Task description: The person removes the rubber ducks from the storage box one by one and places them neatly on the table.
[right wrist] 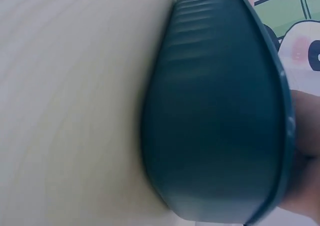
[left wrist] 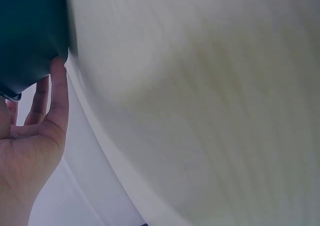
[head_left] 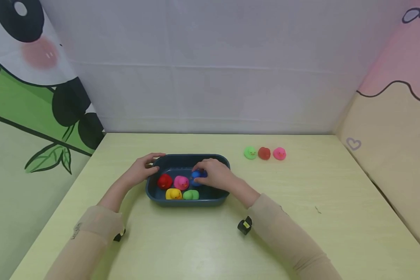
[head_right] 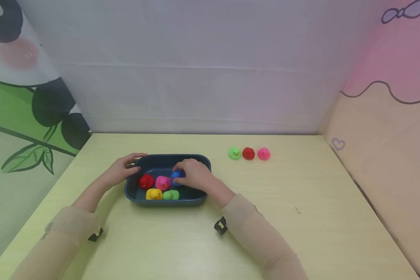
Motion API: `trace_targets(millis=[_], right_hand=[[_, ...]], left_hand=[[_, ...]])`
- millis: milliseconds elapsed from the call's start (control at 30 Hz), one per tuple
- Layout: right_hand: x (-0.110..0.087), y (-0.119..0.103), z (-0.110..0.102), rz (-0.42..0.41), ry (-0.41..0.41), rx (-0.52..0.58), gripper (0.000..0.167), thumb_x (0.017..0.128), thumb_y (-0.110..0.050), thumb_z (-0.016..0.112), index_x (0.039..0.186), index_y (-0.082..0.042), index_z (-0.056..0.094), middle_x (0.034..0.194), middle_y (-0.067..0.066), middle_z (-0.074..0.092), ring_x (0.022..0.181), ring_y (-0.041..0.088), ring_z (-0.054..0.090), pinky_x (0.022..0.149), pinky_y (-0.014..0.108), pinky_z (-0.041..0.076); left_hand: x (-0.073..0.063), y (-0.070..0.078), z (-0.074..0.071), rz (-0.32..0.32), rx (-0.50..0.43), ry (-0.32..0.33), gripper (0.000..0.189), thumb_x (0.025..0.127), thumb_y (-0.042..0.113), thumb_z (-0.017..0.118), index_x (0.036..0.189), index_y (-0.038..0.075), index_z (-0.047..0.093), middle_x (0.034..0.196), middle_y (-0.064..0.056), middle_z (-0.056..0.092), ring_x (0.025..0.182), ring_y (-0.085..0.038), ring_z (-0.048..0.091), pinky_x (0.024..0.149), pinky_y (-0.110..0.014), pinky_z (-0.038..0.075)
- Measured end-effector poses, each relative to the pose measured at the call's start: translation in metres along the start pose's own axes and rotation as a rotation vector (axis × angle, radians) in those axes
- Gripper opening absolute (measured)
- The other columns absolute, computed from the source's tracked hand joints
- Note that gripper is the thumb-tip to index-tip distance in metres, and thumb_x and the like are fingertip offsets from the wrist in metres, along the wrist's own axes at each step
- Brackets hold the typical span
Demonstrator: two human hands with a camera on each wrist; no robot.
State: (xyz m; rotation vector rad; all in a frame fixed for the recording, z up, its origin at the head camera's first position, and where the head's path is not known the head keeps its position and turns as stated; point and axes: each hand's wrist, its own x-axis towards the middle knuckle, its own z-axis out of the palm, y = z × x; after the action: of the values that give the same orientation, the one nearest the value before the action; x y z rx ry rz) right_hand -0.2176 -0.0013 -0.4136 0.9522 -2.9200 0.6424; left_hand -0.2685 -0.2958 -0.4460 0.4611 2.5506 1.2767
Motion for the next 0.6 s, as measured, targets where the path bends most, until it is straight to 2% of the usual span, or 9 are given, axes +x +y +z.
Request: trace_targets(millis=[267,600], right_hand=[[-0.004,0.004,-0.017,0.008,-0.020,-0.016,0.031,0.085,-0.030,0.070,0.111,-0.013,0.067,0.097,-0.002,0.066,0.085,0.012,0.056,0.076,0.021,0.048],[-0.018,0.009,-0.042,0.016,0.001,-0.009,0.030,0.085,-0.026,0.069,0.113,-0.014,0.067,0.097,-0.001,0.064,0.085,0.013,0.055,0.074,0.021,0.049]], left_hand=[[0.000,-0.001,0.001,-0.007,0.000,-0.003,0.049,0.095,0.013,0.053,0.141,0.023,0.041,0.142,-0.024,0.039,0.116,-0.043,0.051,0.078,-0.034,0.053],[0.001,0.000,0.002,-0.012,-0.007,-0.001,0.048,0.095,0.013,0.052,0.141,0.023,0.041,0.143,-0.022,0.038,0.117,-0.043,0.050,0.082,-0.039,0.054]])
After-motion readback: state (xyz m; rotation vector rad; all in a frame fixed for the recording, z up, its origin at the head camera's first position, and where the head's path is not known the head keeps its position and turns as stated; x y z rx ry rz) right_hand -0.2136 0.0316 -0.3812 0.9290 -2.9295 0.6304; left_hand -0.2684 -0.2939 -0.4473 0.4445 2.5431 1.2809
